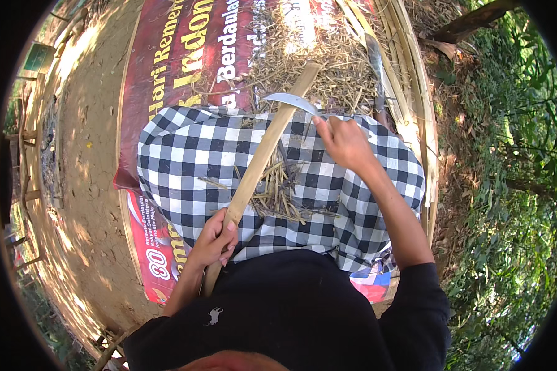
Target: The person shaves and smooths a strip of bamboo using a curved knife while sitting with the material over their lap.
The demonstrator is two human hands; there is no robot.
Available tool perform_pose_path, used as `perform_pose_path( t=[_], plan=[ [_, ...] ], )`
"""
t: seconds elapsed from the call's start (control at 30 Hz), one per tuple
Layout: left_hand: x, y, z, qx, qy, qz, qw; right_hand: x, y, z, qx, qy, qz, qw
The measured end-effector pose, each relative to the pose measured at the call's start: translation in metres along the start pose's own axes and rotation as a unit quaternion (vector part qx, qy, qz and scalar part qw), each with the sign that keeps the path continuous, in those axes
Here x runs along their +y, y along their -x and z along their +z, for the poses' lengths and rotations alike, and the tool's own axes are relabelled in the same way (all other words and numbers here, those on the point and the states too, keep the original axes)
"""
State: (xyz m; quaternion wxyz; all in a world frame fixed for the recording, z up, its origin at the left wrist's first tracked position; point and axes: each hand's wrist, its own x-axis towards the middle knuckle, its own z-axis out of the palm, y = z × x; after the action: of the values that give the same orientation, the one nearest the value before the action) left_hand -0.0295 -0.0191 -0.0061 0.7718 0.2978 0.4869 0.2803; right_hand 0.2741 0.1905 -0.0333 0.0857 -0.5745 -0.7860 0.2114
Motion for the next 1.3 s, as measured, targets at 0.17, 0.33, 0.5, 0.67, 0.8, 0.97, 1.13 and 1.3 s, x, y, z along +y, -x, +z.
perform_pose_path(
  t=[0.17, 0.33, 0.5, 0.67, 0.8, 0.97, 1.13, 1.3],
  plan=[
    [0.002, -0.007, 0.007, -0.058, -0.030, -0.006, 0.998, 0.088, -0.043, -0.003, 0.128, 0.097, 0.026, 0.987],
    [0.015, -0.012, 0.015, -0.038, -0.002, 0.010, 0.999, 0.051, -0.040, -0.005, 0.124, -0.056, 0.189, 0.972],
    [0.013, -0.022, 0.004, 0.004, 0.000, 0.031, 1.000, 0.030, 0.005, -0.010, 0.089, -0.099, 0.194, 0.972],
    [0.025, -0.035, 0.005, 0.019, 0.055, 0.019, 0.998, -0.041, 0.057, -0.006, 0.031, -0.199, 0.127, 0.971],
    [0.032, -0.047, 0.009, 0.015, 0.185, -0.029, 0.982, -0.094, 0.084, -0.001, -0.042, -0.217, 0.070, 0.973],
    [0.035, -0.052, 0.015, -0.021, 0.194, -0.012, 0.981, -0.109, 0.099, 0.014, -0.031, -0.159, -0.017, 0.987],
    [0.024, -0.054, 0.016, 0.036, 0.029, 0.072, 0.996, -0.102, 0.100, 0.018, 0.005, -0.086, -0.070, 0.994],
    [0.019, -0.057, 0.017, 0.090, 0.006, 0.077, 0.993, -0.068, 0.075, 0.033, 0.047, -0.059, 0.014, 0.997]
  ],
)
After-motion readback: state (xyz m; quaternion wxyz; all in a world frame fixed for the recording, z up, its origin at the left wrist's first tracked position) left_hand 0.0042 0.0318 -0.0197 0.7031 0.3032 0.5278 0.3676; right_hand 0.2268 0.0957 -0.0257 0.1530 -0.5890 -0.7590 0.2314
